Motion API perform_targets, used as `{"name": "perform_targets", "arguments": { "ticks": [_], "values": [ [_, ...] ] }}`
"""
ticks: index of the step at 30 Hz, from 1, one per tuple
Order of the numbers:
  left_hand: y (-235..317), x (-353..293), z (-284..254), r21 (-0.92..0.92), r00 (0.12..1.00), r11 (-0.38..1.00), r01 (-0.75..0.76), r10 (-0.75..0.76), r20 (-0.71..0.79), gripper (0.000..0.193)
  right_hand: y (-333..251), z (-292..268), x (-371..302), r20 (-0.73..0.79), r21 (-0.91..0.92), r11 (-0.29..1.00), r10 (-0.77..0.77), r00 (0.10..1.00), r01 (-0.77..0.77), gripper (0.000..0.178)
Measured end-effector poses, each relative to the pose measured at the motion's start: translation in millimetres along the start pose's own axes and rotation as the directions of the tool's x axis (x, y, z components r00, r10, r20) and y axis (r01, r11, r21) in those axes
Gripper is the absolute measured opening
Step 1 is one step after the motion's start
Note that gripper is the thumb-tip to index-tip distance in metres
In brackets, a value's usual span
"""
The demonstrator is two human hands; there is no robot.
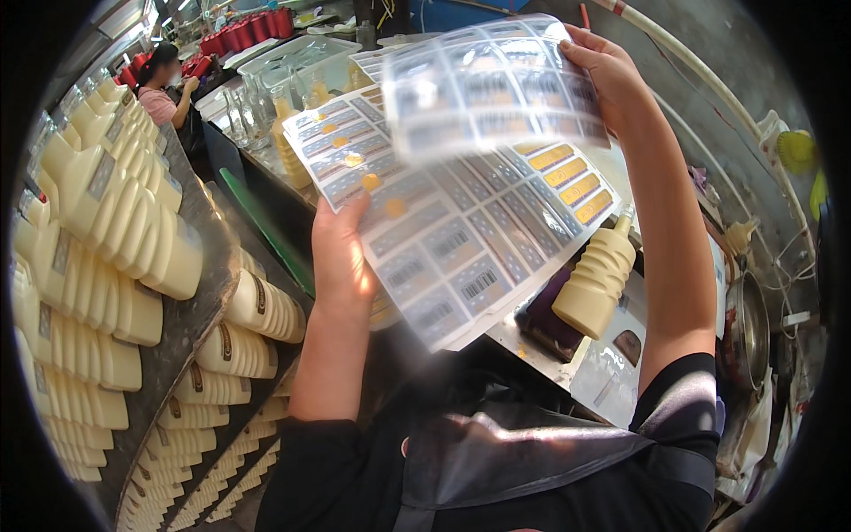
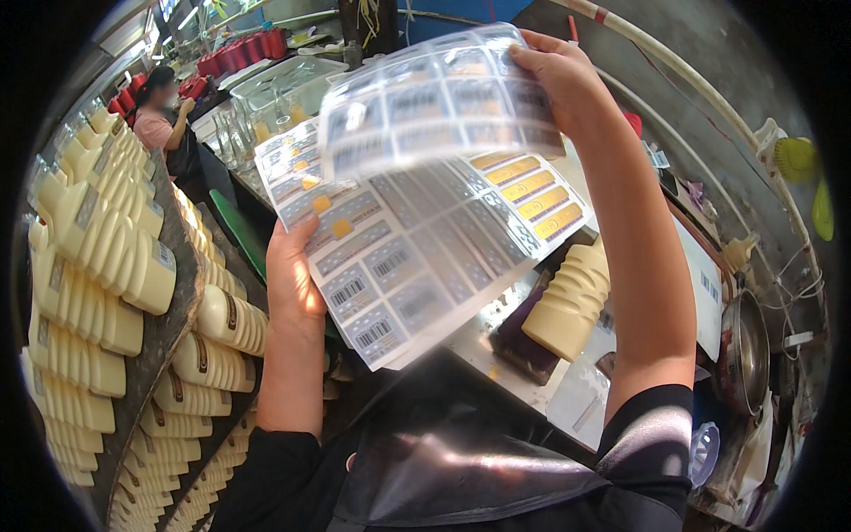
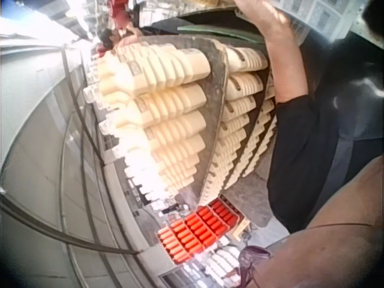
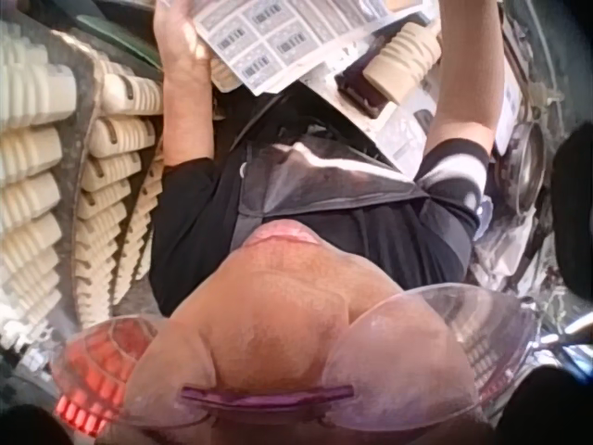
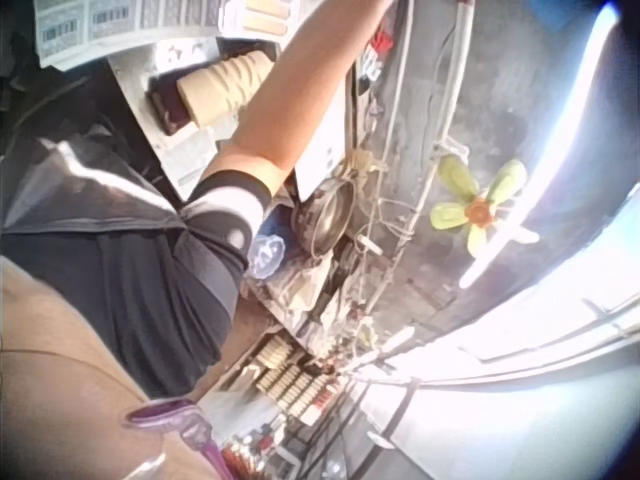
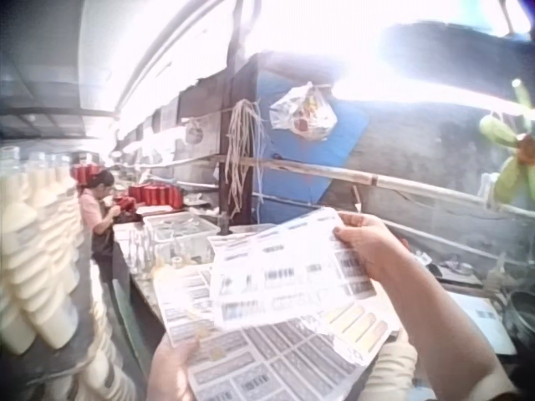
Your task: The person applies adhesive labels to the bodies of cream-colored plastic bottles. They peel individual labels from a sheet and smooth them onto each bottle, then place the labeled bottles into a tray.
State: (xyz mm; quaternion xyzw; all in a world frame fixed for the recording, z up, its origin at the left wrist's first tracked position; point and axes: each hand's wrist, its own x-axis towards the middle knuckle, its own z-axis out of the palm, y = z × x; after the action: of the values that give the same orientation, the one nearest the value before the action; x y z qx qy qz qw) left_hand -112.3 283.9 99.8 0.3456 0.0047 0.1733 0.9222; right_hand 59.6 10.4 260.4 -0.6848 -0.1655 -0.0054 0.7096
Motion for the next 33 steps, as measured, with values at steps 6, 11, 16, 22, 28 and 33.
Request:
{"name": "perform_targets", "arguments": {
  "ticks": [6,11,16,22,28,33],
  "values": [
    [5.4,-1.6,1.8,-0.009,0.999,0.999,0.044,-0.044,0.009,0.041,78.5,-36.4,68.3,-0.19,-0.544,0.781,0.24,0.952,-0.305,0.031],
    [8.2,1.6,-1.1,0.052,0.999,0.998,0.038,-0.037,-0.028,0.044,99.4,-76.0,97.8,-0.067,-0.919,0.382,0.107,0.992,-0.103,0.036],
    [8.9,2.2,-3.0,0.078,0.994,0.994,0.071,-0.065,-0.085,0.043,101.3,-81.5,117.3,0.043,-0.944,0.326,-0.012,0.999,0.044,0.038],
    [9.6,-1.6,0.9,0.055,0.992,0.994,0.089,-0.084,-0.098,0.043,95.0,-40.4,118.8,0.091,-0.972,0.216,-0.04,0.995,0.098,0.037],
    [9.6,-3.3,4.3,0.049,0.994,0.996,0.08,-0.076,-0.082,0.042,77.1,84.7,77.9,0.19,-0.954,0.236,0.005,0.982,0.184,0.072],
    [4.4,-4.8,7.5,-0.007,0.998,0.999,0.046,-0.047,-0.051,0.043,71.7,133.1,50.7,0.299,-0.95,0.195,0.335,0.894,0.244,0.075]
  ]
}}
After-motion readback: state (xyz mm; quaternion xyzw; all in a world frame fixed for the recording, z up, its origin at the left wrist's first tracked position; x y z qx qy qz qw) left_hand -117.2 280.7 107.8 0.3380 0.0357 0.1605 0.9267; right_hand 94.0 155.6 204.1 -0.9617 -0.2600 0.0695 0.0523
